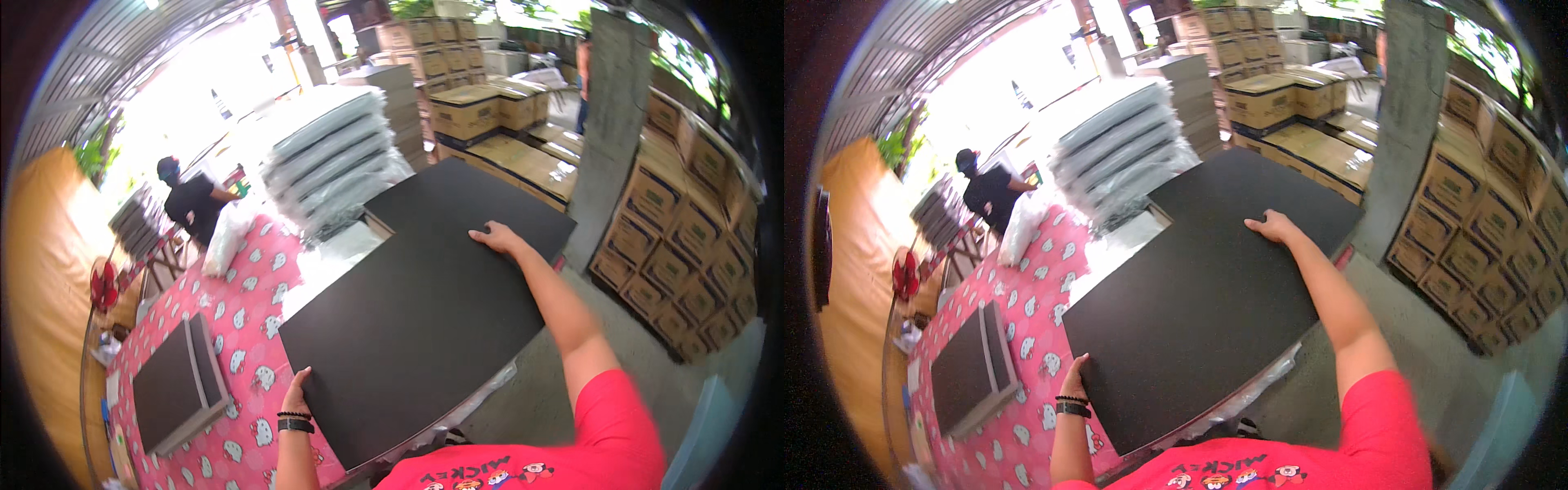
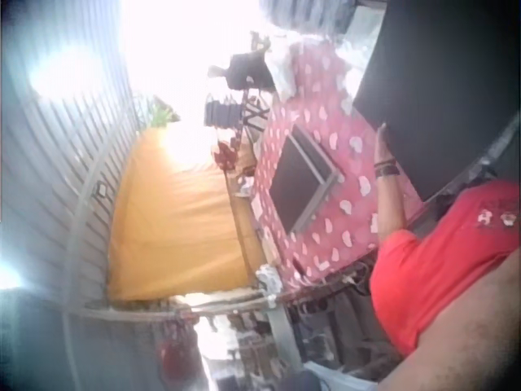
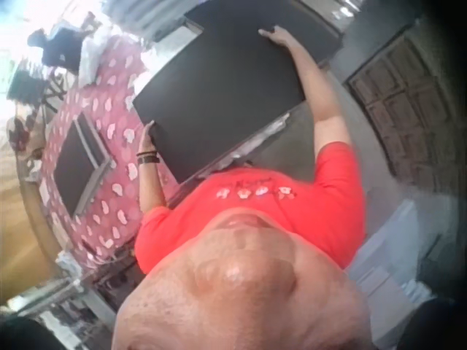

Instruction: The person picks up several black panels from a stack, places them onto a pink table one by one, and then gathers them into a stack by hand.

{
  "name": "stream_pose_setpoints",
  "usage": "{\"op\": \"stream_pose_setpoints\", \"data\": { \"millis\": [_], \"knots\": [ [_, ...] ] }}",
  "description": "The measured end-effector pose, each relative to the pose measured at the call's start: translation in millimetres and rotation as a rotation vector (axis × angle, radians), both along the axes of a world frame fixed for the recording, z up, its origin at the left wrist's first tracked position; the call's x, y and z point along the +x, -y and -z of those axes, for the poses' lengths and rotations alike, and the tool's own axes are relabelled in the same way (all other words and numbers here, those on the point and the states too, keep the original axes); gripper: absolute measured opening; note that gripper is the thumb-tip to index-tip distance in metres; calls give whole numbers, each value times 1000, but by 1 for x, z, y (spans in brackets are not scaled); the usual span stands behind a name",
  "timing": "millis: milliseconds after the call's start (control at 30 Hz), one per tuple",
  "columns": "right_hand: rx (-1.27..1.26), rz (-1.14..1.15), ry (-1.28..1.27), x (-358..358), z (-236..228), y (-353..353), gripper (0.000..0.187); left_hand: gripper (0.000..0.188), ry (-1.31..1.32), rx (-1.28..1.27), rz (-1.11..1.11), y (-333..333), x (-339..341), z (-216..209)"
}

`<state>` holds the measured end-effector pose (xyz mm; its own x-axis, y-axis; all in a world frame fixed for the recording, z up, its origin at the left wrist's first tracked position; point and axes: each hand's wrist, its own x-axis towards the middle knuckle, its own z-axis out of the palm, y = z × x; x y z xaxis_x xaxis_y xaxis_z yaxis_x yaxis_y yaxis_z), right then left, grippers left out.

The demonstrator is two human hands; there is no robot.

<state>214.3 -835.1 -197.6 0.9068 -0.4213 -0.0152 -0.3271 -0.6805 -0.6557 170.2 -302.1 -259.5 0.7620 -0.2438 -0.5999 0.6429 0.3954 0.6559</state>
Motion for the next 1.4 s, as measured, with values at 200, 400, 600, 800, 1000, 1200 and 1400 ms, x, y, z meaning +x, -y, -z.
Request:
{"op": "stream_pose_setpoints", "data": {
  "millis": [200, 400, 600, 800, 1000, 1200, 1400],
  "knots": [
    [661, -124, -129, 19, -3, -65, 63, 29, -49, 171, -74, -35, -44, 12],
    [404, -195, 68, -26, -22, -124, 77, 38, 239, 181, -281, -79, -102, -19],
    [709, -373, 483, -96, -118, -247, 58, 55, 634, 273, -523, -183, -145, -95],
    [823, -573, 766, -113, -122, -411, 64, 75, 1025, 536, -847, -376, -184, -107],
    [929, -701, 568, -100, -43, -539, 70, 85, 1059, 597, -904, -540, -226, -67],
    [1078, -852, 440, -104, -13, -607, 70, 89, 854, 669, -633, -618, -252, -26],
    [861, -784, 332, -126, -26, -616, 44, 71, 884, 490, -1043, -617, -241, 15]
  ]
}}
